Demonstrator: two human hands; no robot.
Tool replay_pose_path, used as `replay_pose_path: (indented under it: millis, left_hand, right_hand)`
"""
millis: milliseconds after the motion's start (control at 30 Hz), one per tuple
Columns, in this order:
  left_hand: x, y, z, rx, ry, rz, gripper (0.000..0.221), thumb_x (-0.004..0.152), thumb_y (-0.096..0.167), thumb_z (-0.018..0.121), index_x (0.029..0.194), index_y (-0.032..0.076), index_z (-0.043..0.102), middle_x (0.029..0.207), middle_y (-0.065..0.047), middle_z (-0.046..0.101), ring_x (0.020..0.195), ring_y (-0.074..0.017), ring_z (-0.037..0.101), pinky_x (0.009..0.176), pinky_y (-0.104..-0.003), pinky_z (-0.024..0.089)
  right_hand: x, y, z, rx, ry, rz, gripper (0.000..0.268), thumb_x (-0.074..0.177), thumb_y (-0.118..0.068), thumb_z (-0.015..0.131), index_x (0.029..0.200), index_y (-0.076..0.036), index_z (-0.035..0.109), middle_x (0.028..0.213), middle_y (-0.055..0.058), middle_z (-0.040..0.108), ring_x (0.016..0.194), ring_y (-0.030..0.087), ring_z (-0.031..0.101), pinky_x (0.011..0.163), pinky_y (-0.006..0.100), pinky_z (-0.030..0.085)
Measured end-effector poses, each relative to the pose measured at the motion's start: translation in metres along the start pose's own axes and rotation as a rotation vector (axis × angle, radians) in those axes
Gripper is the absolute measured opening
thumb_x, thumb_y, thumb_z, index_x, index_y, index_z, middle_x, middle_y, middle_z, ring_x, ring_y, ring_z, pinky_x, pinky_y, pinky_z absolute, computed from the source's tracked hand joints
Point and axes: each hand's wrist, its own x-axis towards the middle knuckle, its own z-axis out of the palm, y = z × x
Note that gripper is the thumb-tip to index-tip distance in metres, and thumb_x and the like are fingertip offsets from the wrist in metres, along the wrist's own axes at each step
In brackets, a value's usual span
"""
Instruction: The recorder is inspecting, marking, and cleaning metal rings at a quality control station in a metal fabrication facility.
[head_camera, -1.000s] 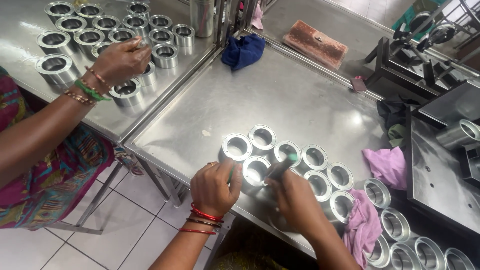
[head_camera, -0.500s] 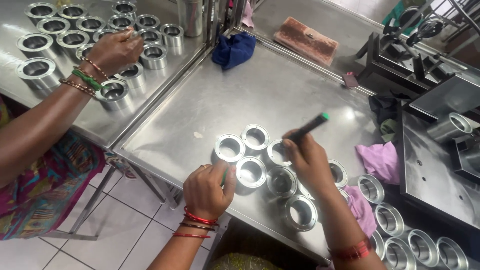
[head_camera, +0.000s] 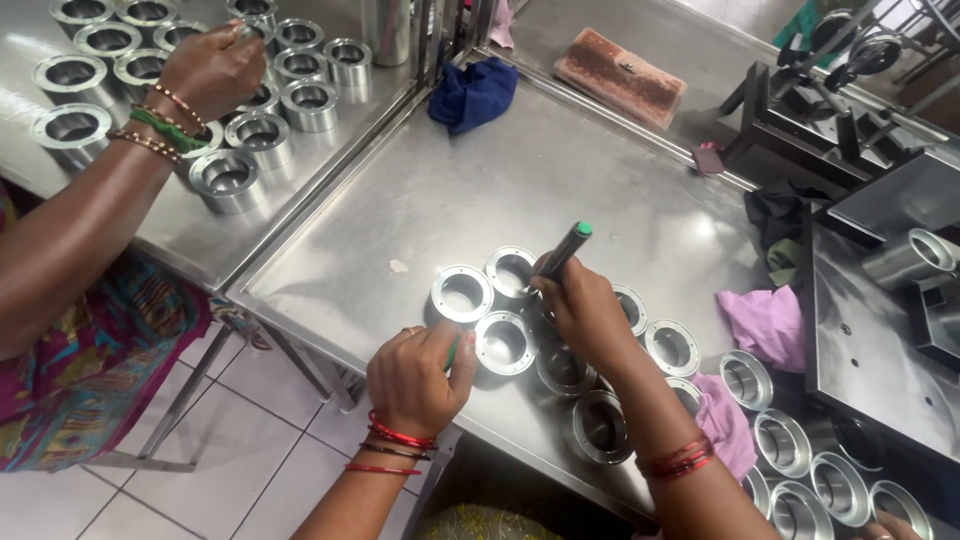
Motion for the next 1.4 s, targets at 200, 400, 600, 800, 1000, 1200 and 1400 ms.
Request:
replay_pose_path:
  millis: [200, 400, 600, 800, 1000, 1200, 1400]
  left_hand:
    - [0.000, 0.000, 0.002, 0.014, -0.033, -0.030, 0.033, 0.095, 0.028, 0.060, 0.068, 0.011, 0.057, 0.050, -0.008, 0.052, 0.048, -0.0285, 0.054, 0.045, -0.043, 0.041]
    - [0.000, -0.001, 0.003, 0.036, -0.047, -0.028, 0.033, 0.095, 0.028, 0.060, 0.067, 0.011, 0.058, 0.048, -0.007, 0.051, 0.046, -0.0267, 0.054, 0.043, -0.041, 0.040]
    - [0.000, 0.001, 0.004, 0.037, -0.041, -0.017, 0.032, 0.095, 0.028, 0.059, 0.068, 0.012, 0.058, 0.048, -0.007, 0.051, 0.045, -0.0265, 0.054, 0.043, -0.040, 0.040]
    - [0.001, -0.001, 0.005, 0.047, -0.045, -0.019, 0.033, 0.096, 0.028, 0.058, 0.067, 0.011, 0.058, 0.048, -0.007, 0.051, 0.045, -0.0268, 0.054, 0.043, -0.041, 0.040]
    - [0.000, 0.002, 0.004, 0.045, -0.037, 0.001, 0.032, 0.096, 0.028, 0.058, 0.069, 0.012, 0.058, 0.051, -0.007, 0.053, 0.048, -0.0281, 0.055, 0.045, -0.042, 0.041]
    - [0.000, -0.002, 0.006, 0.077, -0.073, -0.048, 0.034, 0.097, 0.030, 0.057, 0.069, 0.012, 0.060, 0.050, -0.008, 0.054, 0.049, -0.0277, 0.057, 0.045, -0.042, 0.042]
    - [0.000, -0.001, 0.005, 0.074, -0.081, -0.036, 0.033, 0.098, 0.032, 0.057, 0.072, 0.012, 0.062, 0.051, -0.007, 0.055, 0.049, -0.0270, 0.057, 0.047, -0.042, 0.043]
  right_hand:
    - [0.001, 0.004, -0.031, 0.174, 0.069, 0.143, 0.015, 0.102, -0.016, 0.060, 0.110, -0.003, 0.061, 0.075, 0.012, 0.064, 0.068, 0.026, 0.063, 0.064, 0.037, 0.051]
    - [0.000, 0.015, -0.018, 0.086, 0.004, 0.021, 0.016, 0.098, -0.012, 0.061, 0.111, -0.002, 0.061, 0.082, 0.013, 0.068, 0.071, 0.027, 0.068, 0.066, 0.039, 0.053]
    - [0.000, 0.014, -0.026, 0.022, -0.011, 0.059, 0.016, 0.100, -0.014, 0.060, 0.111, -0.002, 0.060, 0.082, 0.016, 0.069, 0.073, 0.030, 0.070, 0.068, 0.040, 0.053]
    - [-0.043, 0.019, -0.043, 0.303, -0.007, 0.253, 0.017, 0.101, -0.016, 0.059, 0.113, -0.004, 0.063, 0.084, 0.015, 0.066, 0.073, 0.029, 0.063, 0.066, 0.039, 0.051]
    - [-0.067, -0.014, -0.040, 0.054, 0.022, 0.106, 0.019, 0.096, -0.015, 0.061, 0.112, -0.004, 0.062, 0.081, 0.014, 0.070, 0.070, 0.027, 0.070, 0.064, 0.038, 0.053]
    - [-0.065, -0.021, -0.045, 0.047, -0.026, 0.173, 0.019, 0.095, -0.013, 0.062, 0.111, -0.003, 0.060, 0.076, 0.018, 0.069, 0.070, 0.033, 0.070, 0.064, 0.041, 0.052]
    - [-0.079, 0.001, -0.050, 0.144, 0.065, 0.231, 0.018, 0.099, -0.018, 0.061, 0.109, -0.002, 0.062, 0.080, 0.010, 0.069, 0.071, 0.020, 0.065, 0.064, 0.035, 0.051]
